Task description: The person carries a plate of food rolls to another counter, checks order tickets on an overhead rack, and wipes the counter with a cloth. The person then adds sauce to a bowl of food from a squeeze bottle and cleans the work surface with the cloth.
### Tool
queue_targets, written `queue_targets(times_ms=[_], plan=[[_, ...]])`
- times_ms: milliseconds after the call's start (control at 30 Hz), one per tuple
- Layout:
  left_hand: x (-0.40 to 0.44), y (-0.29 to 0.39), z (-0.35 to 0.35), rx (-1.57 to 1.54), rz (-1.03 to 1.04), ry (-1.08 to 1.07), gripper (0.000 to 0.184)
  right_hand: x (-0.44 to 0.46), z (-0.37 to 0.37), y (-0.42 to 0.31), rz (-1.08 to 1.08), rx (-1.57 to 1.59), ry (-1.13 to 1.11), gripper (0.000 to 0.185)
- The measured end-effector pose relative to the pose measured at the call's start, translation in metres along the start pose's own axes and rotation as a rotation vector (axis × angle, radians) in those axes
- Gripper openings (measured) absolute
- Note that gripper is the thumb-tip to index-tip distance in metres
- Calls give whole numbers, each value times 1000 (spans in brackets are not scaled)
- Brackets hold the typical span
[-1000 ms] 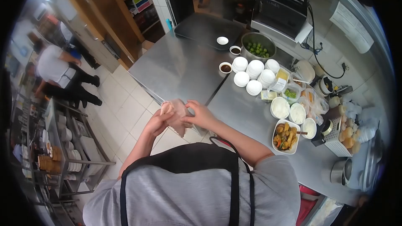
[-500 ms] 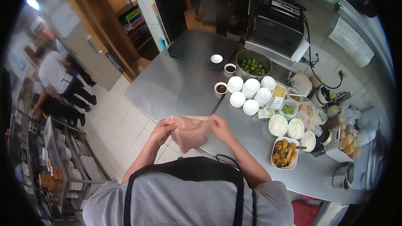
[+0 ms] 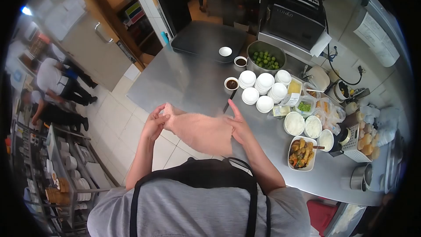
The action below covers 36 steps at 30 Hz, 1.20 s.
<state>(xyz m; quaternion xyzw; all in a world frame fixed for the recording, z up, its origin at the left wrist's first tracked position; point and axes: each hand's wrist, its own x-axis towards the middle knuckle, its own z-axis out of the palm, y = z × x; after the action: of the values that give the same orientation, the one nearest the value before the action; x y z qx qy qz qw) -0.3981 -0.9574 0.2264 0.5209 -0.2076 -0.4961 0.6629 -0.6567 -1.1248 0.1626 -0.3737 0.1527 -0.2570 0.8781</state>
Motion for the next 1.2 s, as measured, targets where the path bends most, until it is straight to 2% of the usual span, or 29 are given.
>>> queue_targets(times_ms=[67,100,200,300,333,433,467,500,567,600,633,667,700,733,767,800,833,867,900,933,967,1000,1067,1100,1167,1200], plan=[[-6,-3,-5,89,2,68,53,3,9,-7,-27,-89,3,66],[-5,-1,-8,91,-2,71,53,8,14,-13,-59,-185,3,67],[-3,9,-18,84,81,89,55,18,32,-25,-141,-204,35,66],[-3,15,-18,32,134,112,53,32,19,4,-49,-343,19,61],[-2,13,-19,63,124,144,50,37,12,16,-44,-373,24,51],[-2,9,-29,90,129,213,43,40,10,21,14,-398,21,40],[-4,6,-32,83,122,240,38,40,11,17,11,-451,44,24],[-6,2,-35,80,130,242,38,39,14,12,9,-456,37,24],[-10,-4,-38,210,174,117,32,38,19,1,-74,-562,-60,21],[-14,-4,-35,267,124,101,32,39,19,-1,-83,-570,-66,21],[-16,-8,-34,265,137,100,32,39,18,-1,-219,-831,-58,22],[-17,-13,-34,512,184,153,30,39,17,0,-360,-1088,-49,22],[-19,-18,-33,757,229,209,28,39,14,1,-368,-1093,-54,22],[-21,-21,-33,889,243,264,21,39,10,1,-444,-1255,5,22],[-23,-24,-36,885,255,269,21,39,6,0,-522,-1414,67,22],[-24,-26,-39,933,302,266,18,40,5,-1,-619,-1449,103,12],[-26,-25,-42,981,349,263,16,42,6,-3,-630,-1451,98,12],[-28,-24,-44,1161,523,273,15,42,7,-6,-590,-1365,115,12],[-28,-22,-43,1159,531,278,15,42,8,-8,-548,-1280,131,13],[-27,-21,-41,875,349,259,16,42,11,-7,-553,-1283,126,13],[-27,-22,-39,588,170,234,18,41,17,-3,-331,-1249,196,15],[-25,-25,-37,584,176,235,18,42,22,2,-113,-1206,264,17],[-21,-35,-30,744,42,216,19,44,29,24,-164,-1119,197,17],[-20,-43,-23,740,48,215,19,43,35,36,-206,-1028,131,17],[-18,-61,-3,511,30,63,22,36,51,58,-83,-910,-19,17],[-18,-65,7,465,-7,63,24,31,65,68,12,-690,-91,21]])
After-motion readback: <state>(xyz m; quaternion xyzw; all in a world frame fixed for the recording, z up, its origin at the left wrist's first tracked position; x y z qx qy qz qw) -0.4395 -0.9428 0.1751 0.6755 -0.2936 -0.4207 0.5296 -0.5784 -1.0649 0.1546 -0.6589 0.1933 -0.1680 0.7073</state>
